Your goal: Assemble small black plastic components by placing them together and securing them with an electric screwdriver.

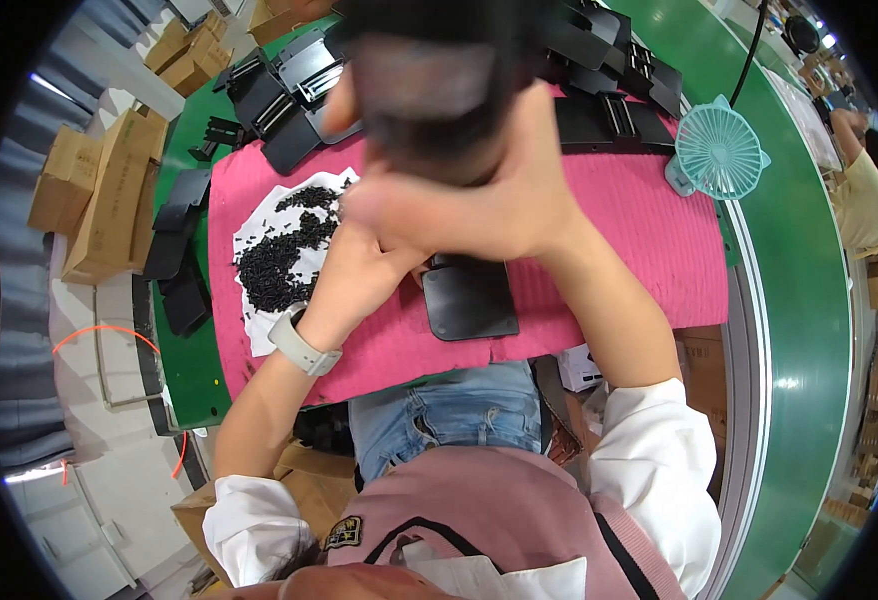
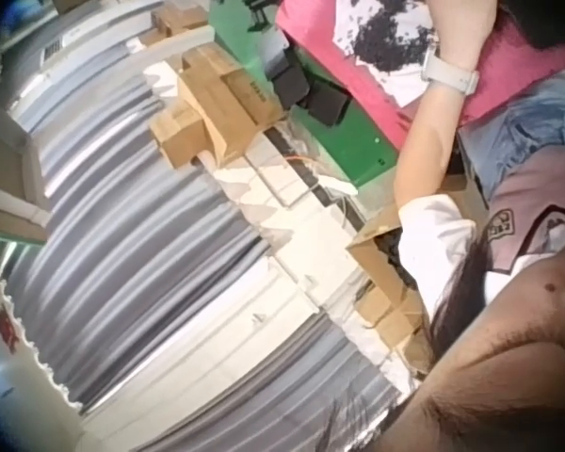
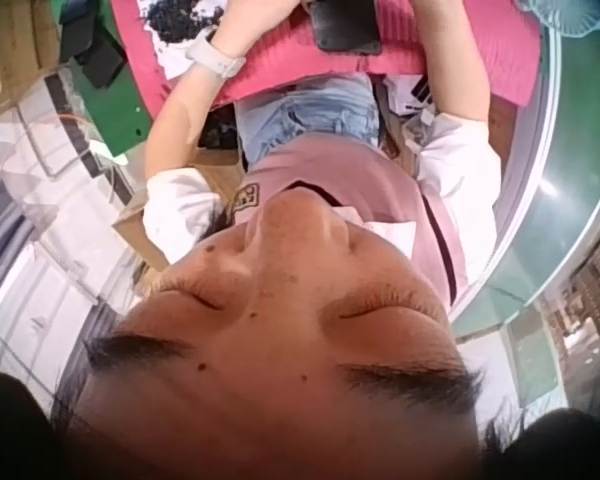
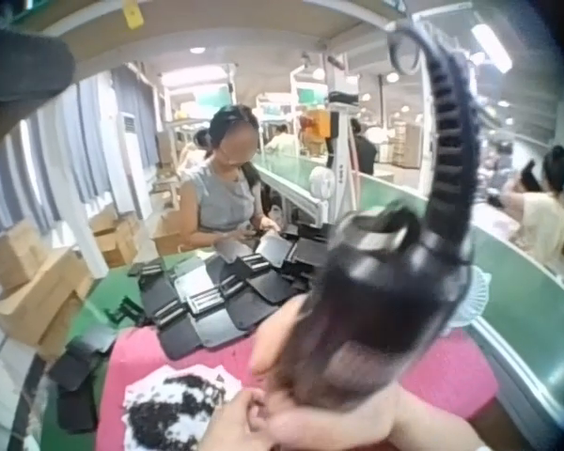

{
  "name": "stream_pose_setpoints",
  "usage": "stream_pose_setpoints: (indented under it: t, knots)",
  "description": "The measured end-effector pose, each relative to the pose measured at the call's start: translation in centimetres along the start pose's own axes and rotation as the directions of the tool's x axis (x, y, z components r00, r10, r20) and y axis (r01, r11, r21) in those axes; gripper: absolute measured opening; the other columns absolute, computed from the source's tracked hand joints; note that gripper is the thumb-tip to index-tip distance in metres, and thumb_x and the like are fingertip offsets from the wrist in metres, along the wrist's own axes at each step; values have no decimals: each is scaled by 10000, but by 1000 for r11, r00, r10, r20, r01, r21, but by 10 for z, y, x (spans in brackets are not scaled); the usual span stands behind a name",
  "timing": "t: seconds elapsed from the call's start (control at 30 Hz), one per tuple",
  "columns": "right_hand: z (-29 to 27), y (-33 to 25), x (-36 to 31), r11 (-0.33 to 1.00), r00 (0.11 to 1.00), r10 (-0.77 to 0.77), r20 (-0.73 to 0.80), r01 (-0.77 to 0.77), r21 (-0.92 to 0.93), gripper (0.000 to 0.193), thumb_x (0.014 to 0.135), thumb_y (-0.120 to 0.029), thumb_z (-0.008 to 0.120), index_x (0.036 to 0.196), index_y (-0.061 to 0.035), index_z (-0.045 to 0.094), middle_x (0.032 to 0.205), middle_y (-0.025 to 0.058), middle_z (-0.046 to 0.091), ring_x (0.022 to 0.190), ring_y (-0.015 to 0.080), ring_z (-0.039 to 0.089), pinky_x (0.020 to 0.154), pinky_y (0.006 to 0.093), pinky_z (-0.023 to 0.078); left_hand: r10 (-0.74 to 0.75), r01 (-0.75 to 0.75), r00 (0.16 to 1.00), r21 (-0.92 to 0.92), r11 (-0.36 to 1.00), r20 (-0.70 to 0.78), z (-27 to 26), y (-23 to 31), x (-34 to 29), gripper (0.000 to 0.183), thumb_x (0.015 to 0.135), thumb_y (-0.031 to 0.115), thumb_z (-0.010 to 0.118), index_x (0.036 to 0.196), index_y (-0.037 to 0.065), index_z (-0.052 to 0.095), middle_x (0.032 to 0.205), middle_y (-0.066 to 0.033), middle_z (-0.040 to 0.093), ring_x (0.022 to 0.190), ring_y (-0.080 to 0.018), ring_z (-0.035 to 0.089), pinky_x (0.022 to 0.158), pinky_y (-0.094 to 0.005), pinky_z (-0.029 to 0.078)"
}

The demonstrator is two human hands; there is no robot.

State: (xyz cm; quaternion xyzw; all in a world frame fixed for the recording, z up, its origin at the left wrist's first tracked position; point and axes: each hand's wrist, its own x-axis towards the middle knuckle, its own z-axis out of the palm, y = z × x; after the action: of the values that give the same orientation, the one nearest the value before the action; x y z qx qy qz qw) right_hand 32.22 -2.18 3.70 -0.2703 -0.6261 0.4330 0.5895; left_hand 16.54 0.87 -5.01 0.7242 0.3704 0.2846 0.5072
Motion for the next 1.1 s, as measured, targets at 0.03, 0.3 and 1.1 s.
stream_pose_setpoints:
  t: [0.03,0.3,1.1]
  knots:
    - [-9,3,3,993,992,-115,61,114,11,475,778,-172,658,1135,-24,383,621,24,472,380,98,412,417,233,388,-46,47,999,-27,999,16,0,-6,0,314,805,151,688,982,-50,524,588,-100,628,550,-134,625,525,-292,485]
    - [-31,-5,5,824,898,-439,32,389,412,424,869,-311,537,1199,-80,403,639,-22,468,447,96,486,539,269,425,-124,184,982,-844,504,141,-26,11,-4,250,950,197,496,1002,-40,552,868,-176,668,711,-194,651,611,-263,498]
    - [-23,3,-4,837,918,-384,-95,390,383,407,909,-321,468,1221,-67,402,679,7,448,484,117,454,593,307,407,-82,230,967,-685,692,242,-16,10,-17,168,904,117,606,920,-49,632,809,-97,647,663,-118,609,615,-229,500]
